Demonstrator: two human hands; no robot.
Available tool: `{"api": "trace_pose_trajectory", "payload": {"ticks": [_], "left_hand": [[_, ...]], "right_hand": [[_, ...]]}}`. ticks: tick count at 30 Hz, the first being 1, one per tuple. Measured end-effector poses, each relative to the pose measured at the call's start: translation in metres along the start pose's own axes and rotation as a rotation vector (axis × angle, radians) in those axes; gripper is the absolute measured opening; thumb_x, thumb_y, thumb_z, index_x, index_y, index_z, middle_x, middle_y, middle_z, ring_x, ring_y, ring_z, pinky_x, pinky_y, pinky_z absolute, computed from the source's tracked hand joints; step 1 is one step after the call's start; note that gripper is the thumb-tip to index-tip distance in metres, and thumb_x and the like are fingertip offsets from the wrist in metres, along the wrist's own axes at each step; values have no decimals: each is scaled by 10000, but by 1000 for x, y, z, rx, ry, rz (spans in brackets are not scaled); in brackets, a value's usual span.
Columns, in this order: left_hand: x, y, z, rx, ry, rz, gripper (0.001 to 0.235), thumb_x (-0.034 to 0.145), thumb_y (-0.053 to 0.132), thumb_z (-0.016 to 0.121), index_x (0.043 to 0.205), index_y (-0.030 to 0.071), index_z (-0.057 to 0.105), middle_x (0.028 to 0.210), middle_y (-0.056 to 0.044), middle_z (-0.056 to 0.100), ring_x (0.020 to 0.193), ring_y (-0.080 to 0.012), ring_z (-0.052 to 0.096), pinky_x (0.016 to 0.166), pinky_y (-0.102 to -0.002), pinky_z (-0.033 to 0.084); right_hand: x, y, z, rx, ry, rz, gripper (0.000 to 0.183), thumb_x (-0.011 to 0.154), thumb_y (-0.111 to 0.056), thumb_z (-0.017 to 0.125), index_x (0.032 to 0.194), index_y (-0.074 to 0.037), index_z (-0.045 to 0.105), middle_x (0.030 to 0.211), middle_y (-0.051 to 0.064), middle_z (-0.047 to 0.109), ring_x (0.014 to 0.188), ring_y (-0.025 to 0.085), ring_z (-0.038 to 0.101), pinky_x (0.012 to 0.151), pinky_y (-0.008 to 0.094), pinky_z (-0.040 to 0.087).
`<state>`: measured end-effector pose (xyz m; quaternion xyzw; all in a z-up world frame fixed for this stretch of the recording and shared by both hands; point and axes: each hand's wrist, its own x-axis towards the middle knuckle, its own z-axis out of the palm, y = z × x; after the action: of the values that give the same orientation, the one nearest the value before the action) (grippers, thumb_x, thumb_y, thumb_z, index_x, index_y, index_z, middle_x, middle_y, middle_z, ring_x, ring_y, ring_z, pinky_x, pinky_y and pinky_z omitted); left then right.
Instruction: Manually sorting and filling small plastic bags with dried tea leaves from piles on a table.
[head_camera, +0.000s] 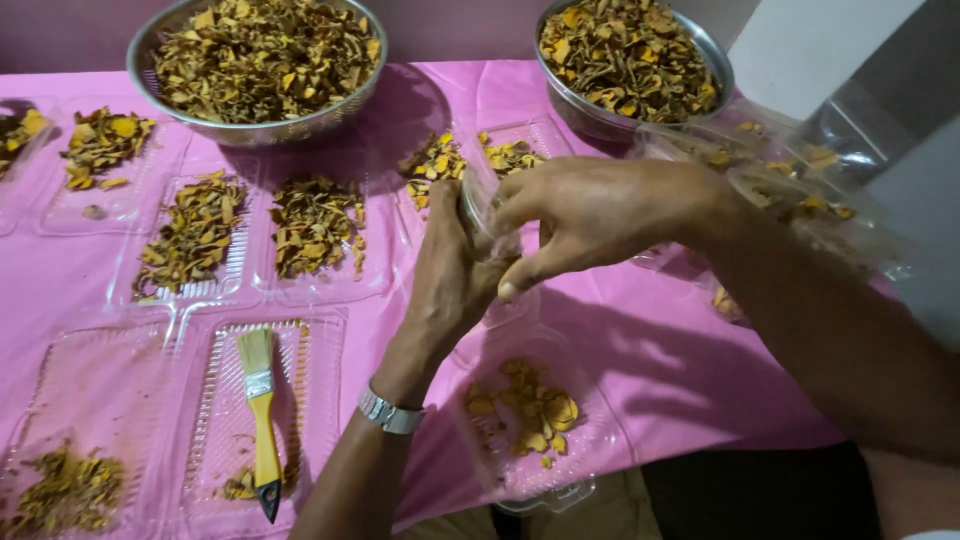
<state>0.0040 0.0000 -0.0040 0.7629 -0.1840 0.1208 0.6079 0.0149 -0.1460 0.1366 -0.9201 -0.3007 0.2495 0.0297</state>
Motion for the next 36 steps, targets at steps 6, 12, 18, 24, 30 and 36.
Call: {"api": "trace_pose_trajectory", "payload": {"ticks": [6, 12, 18, 24, 30, 36], "left_hand": [[2, -11, -3, 88, 124, 29, 482, 779, 283, 644, 1145, 56, 427, 938, -62, 426, 757, -187, 409, 549, -372, 380], [-1, -3, -1, 97, 131, 14, 373, 806, 201, 648, 1046, 97, 381, 894, -36, 393, 736, -156, 378, 536, -330, 362], [-3, -3, 1, 51, 112, 5, 344, 811, 130, 623, 1047, 115, 374, 904, -29, 389, 733, -138, 385, 535, -299, 388], [-3, 1, -1, 78, 106, 1, 355, 813, 136, 634, 1064, 97, 387, 902, -38, 382, 736, -153, 374, 541, -317, 377], [-4, 6, -1, 2, 85, -24, 326, 809, 94, 627, 1014, 122, 375, 874, -12, 385, 718, -128, 386, 527, -292, 384], [-1, -9, 1, 18, 121, 4, 492, 770, 65, 697, 1169, 29, 411, 925, -252, 517, 861, -460, 621, 697, -540, 504]], "right_hand": [[-78, -18, 30, -91, 512, 226, 644, 781, -417, 757, 1390, -294, 587, 1302, 18, 621, 790, 202, 689, 613, 389, 629], [-55, 17, 184, -460, 310, -324, 787, 642, -163, 795, 1387, -93, 553, 1168, 140, 586, 1037, 345, 550, 1106, 581, 319], [-42, 15, 196, -588, 375, -282, 190, 815, -119, 667, 999, -156, 639, 892, 60, 607, 869, 289, 541, 704, 447, 411], [-39, 23, 204, -555, 388, -371, 253, 788, -215, 740, 1021, -150, 664, 837, 47, 622, 787, 248, 538, 743, 441, 457], [-38, 30, 190, -247, 193, -342, 158, 931, -255, 677, 1051, -159, 640, 959, 79, 609, 836, 243, 533, 716, 442, 474], [-41, 24, 162, 33, 273, -428, 246, 836, -198, 759, 1034, -104, 645, 902, 91, 631, 859, 317, 614, 779, 447, 495]]}}
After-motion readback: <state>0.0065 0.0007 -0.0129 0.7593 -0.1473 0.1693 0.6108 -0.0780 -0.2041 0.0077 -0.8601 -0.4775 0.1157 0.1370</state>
